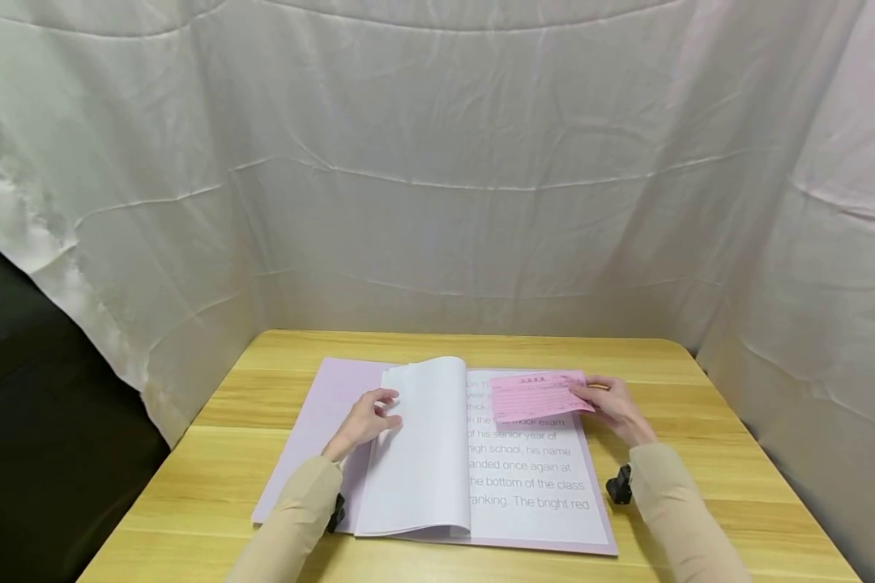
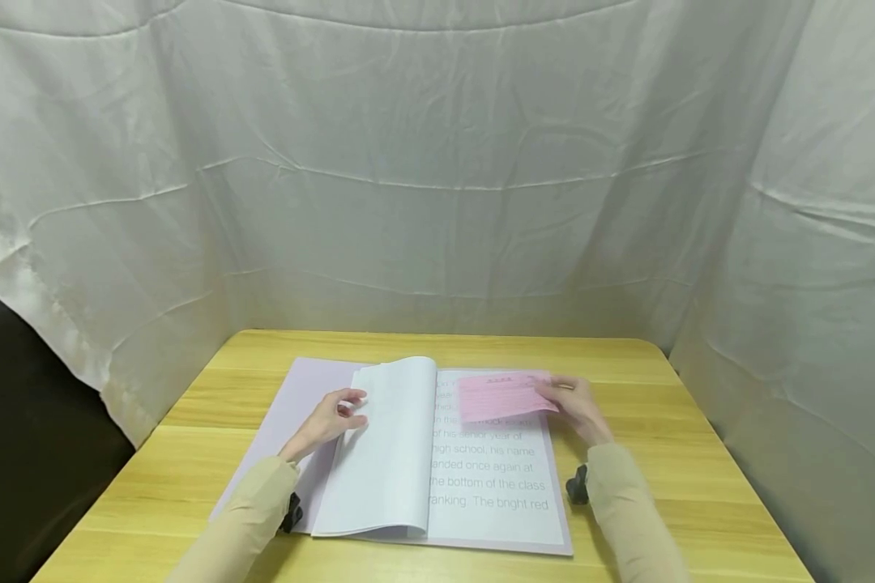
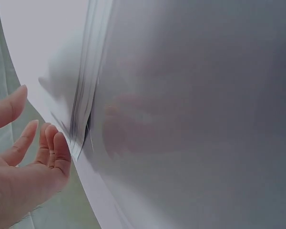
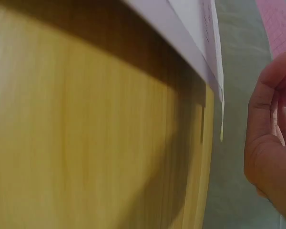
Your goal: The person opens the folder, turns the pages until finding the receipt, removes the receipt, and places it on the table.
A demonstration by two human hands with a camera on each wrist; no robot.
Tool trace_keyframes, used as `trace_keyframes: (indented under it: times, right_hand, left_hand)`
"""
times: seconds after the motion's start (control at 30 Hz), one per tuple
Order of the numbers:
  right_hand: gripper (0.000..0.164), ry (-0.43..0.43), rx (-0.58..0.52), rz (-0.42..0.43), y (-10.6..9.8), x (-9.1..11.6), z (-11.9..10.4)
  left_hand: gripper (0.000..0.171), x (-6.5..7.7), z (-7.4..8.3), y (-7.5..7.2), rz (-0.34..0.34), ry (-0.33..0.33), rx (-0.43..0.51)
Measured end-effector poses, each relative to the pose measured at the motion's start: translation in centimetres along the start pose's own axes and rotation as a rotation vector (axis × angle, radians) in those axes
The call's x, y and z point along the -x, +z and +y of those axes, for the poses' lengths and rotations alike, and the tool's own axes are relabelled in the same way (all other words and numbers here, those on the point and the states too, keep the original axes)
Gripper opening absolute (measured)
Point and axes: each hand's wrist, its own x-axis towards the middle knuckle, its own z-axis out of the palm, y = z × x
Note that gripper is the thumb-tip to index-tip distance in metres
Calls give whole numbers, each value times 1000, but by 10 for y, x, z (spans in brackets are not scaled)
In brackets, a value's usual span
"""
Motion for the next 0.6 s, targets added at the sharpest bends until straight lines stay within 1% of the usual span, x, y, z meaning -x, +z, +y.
trace_keyframes:
  times: [0.17,0.43,0.6]
  right_hand:
    - [7,-9,-23,-9,-16,6,-1]
    - [21,-3,-63,8,-42,11,1]
    - [21,-3,-32,40,-58,18,2]
  left_hand:
    - [49,0,3,1,-8,3,1]
    - [49,0,4,4,-15,-11,7]
    - [49,1,4,4,-17,-7,18]
